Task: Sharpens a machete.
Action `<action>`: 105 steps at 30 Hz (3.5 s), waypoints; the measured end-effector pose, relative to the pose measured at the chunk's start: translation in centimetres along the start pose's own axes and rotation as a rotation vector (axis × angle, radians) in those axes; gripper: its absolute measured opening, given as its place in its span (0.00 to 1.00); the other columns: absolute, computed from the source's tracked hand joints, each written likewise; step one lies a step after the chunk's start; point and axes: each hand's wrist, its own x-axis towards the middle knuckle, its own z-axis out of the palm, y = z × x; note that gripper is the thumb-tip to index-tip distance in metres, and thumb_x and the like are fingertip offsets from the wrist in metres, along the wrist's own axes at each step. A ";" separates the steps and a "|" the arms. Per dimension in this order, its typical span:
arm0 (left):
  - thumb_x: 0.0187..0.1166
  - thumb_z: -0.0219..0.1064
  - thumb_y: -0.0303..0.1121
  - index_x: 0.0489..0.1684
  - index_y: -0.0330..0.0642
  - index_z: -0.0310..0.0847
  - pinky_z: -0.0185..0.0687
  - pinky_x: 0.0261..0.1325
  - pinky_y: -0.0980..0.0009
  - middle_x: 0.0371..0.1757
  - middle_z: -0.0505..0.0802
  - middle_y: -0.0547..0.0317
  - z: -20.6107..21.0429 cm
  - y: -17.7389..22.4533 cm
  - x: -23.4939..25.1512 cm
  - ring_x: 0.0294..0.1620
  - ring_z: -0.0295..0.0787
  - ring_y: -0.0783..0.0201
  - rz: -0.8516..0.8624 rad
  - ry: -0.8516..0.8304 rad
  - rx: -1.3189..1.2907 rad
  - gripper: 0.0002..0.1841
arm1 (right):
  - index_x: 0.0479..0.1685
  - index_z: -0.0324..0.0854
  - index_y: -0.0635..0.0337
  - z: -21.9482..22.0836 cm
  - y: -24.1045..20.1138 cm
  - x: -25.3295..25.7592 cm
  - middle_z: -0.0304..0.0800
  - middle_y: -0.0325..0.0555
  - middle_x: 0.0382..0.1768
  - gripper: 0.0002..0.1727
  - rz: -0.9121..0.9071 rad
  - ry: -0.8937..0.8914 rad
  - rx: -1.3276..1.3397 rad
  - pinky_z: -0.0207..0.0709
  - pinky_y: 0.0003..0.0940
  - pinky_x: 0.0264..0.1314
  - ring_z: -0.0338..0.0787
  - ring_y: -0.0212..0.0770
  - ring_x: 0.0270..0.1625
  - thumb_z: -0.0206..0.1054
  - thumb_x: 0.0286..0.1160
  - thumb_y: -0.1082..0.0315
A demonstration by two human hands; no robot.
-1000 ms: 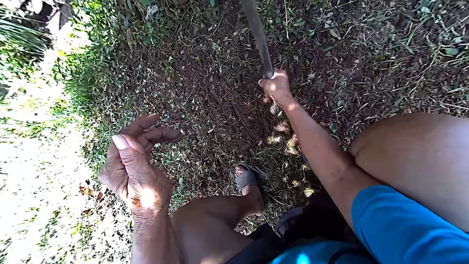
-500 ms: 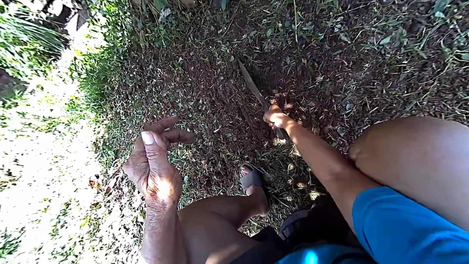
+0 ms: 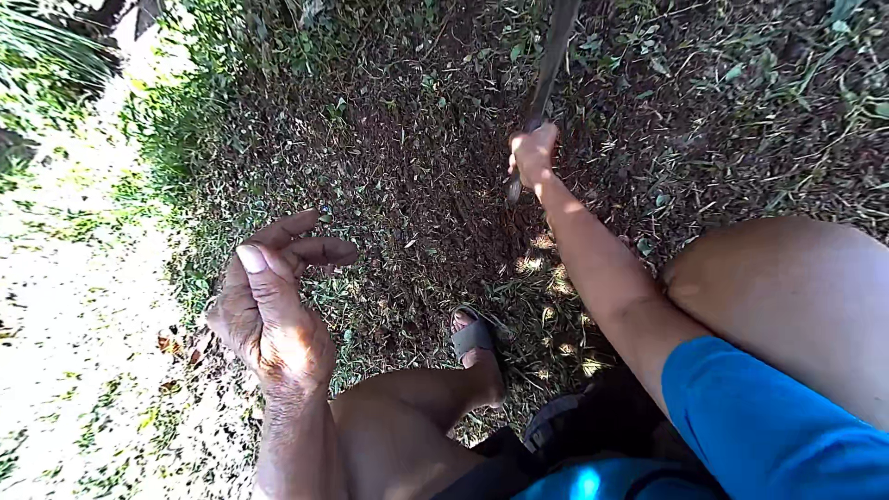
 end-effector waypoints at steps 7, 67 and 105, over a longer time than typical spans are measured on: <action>0.96 0.37 0.48 0.61 0.39 0.79 0.92 0.53 0.71 0.36 0.96 0.75 1.7 0.0 0.5 0.40 0.95 0.75 -0.022 -0.115 0.061 0.27 | 0.62 0.72 0.63 -3.2 8.4 -3.6 0.75 0.47 0.29 0.17 0.420 -0.371 -0.513 0.75 0.36 0.24 0.76 0.39 0.22 0.66 0.78 0.70; 0.96 0.34 0.43 0.62 0.39 0.75 0.92 0.54 0.72 0.36 0.97 0.76 0.5 -1.1 0.6 0.40 0.96 0.74 -0.021 -0.063 -0.009 0.24 | 0.56 0.79 0.70 -8.1 -2.4 -2.5 0.81 0.50 0.29 0.16 -0.139 0.013 -0.185 0.80 0.40 0.26 0.80 0.40 0.20 0.68 0.71 0.75; 0.93 0.38 0.37 0.59 0.23 0.75 0.89 0.44 0.81 0.30 0.94 0.75 4.5 0.3 1.6 0.31 0.91 0.83 -0.098 -0.187 0.130 0.25 | 0.48 0.74 0.64 -12.1 6.7 -1.2 0.75 0.44 0.21 0.09 0.417 -0.123 -0.210 0.71 0.34 0.16 0.73 0.37 0.15 0.67 0.72 0.76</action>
